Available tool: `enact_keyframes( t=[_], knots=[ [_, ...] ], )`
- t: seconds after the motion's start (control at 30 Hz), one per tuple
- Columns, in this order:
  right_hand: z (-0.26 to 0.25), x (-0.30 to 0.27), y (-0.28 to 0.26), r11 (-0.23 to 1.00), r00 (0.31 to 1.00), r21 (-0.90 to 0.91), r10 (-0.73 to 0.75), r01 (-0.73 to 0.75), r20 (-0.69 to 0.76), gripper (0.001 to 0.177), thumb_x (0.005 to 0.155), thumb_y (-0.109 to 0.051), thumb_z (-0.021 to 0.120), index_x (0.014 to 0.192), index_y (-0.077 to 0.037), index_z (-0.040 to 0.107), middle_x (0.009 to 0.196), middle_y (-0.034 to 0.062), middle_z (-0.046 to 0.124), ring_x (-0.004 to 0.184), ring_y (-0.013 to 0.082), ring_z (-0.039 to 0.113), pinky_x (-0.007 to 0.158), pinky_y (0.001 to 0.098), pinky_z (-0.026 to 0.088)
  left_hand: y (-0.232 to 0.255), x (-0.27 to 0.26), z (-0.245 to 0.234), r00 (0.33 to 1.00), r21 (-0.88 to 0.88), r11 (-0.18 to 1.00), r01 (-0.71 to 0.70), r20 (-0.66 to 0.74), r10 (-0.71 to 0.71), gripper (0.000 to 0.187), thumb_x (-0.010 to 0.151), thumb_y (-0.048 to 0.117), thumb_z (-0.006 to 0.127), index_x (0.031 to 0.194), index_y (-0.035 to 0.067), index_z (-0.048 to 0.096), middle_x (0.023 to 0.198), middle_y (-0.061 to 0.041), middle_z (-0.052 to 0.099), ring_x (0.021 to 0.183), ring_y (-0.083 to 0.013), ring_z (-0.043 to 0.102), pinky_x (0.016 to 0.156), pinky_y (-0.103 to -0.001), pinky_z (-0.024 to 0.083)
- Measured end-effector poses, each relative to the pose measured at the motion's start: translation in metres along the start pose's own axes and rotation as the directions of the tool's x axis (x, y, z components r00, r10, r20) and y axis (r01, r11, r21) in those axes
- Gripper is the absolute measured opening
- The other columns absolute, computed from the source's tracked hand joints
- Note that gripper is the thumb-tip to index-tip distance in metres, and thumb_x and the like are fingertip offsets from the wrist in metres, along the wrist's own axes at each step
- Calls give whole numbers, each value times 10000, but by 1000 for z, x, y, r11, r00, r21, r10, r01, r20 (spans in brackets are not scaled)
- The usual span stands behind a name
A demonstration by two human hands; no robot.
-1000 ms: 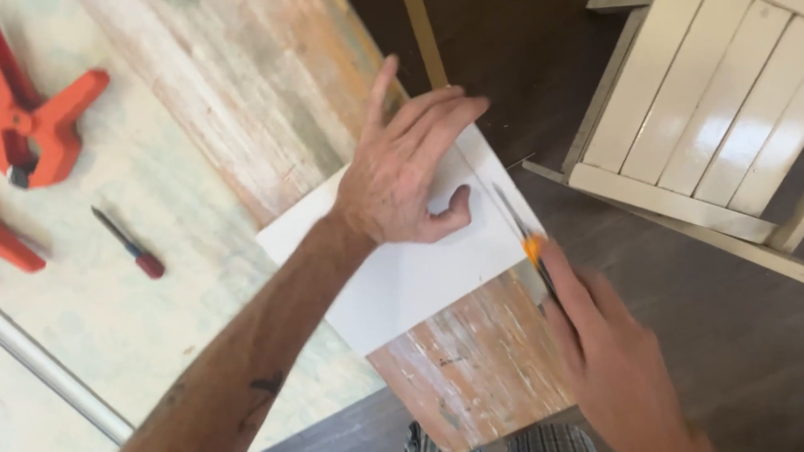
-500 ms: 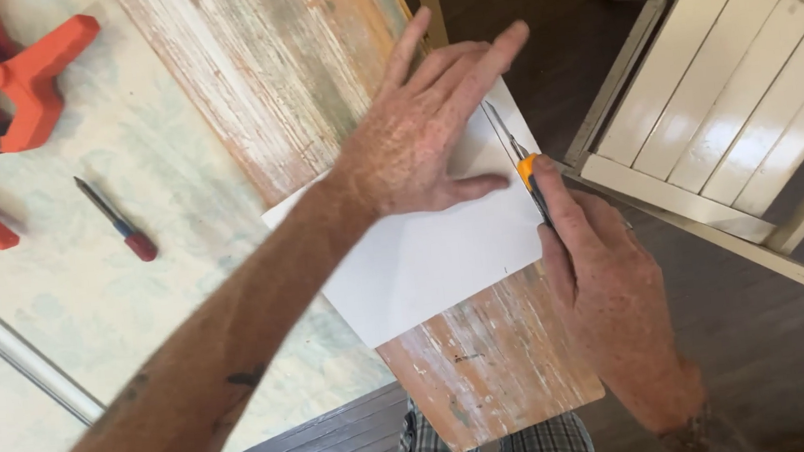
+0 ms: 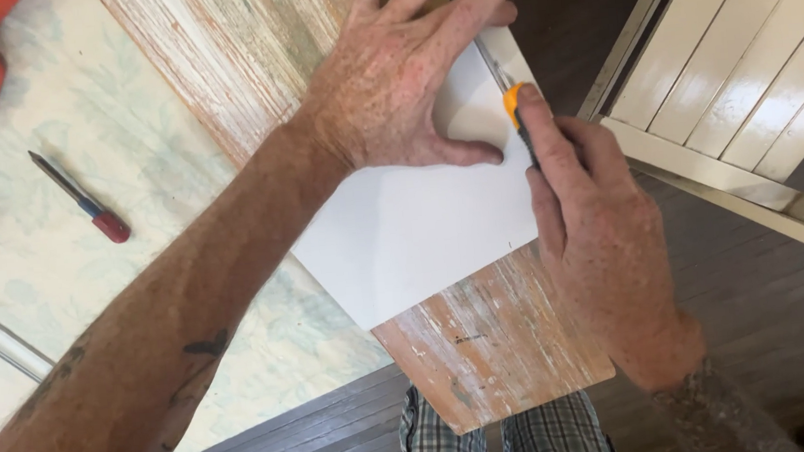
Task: Cutting a white board using a utility knife and a straight edge guide on a workbench.
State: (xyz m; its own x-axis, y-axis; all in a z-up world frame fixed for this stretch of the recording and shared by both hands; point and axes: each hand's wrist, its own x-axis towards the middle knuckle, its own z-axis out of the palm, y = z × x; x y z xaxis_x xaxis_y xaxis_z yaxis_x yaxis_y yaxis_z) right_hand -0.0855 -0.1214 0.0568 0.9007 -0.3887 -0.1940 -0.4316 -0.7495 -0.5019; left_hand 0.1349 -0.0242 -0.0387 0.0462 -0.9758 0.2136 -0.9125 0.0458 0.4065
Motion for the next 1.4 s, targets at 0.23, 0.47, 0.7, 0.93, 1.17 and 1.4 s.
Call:
enact_keyframes(
  t=[0.23,0.47,0.7,0.93,1.17,1.4],
  knots=[
    [-1,3,4,996,999,-70,-46,46,0,552,1107,-53,590,1624,-81,398,1236,197,575,770,247,644,708,399,632,0,-2,3,998,-30,999,36,42,-35,1490,783,913,981,1672,171,43,1550,57,686,1516,-220,411,1171,-469,313],
    [-9,-3,2,985,991,-169,-2,25,133,567,1138,-96,525,1670,-107,330,897,94,508,565,166,501,568,324,602,1,1,4,992,0,997,74,106,-73,1424,756,916,935,1646,190,94,1542,68,662,1416,-230,497,1051,-482,408],
    [-12,-36,16,994,973,-87,89,-71,213,603,1096,-114,515,1660,-162,307,887,83,469,587,228,474,509,401,522,3,3,-4,998,79,997,1,62,-6,1272,818,935,839,1635,146,266,1447,-29,670,1282,-244,596,997,-425,439],
    [-13,-86,35,955,894,-210,273,-208,356,696,1047,-199,514,1673,-272,219,913,31,521,545,172,521,489,313,627,0,4,-2,987,150,978,-147,-36,154,825,964,799,761,1434,126,672,1406,-34,588,1223,-230,597,869,-458,493],
    [-17,-127,51,973,953,-204,156,-104,261,672,1024,-155,576,1642,-203,317,883,-4,505,550,143,471,454,272,548,2,4,-3,986,173,972,-156,-36,164,830,952,796,763,1420,113,705,1396,-40,617,1228,-213,617,899,-447,498],
    [-48,-149,57,917,854,-198,396,-347,337,679,960,-260,559,1607,-348,373,975,-75,707,601,138,660,577,332,628,1,8,-2,984,136,977,-163,-53,171,859,941,769,778,1435,75,673,1401,-92,624,1309,-293,520,1017,-536,437]
  ],
)
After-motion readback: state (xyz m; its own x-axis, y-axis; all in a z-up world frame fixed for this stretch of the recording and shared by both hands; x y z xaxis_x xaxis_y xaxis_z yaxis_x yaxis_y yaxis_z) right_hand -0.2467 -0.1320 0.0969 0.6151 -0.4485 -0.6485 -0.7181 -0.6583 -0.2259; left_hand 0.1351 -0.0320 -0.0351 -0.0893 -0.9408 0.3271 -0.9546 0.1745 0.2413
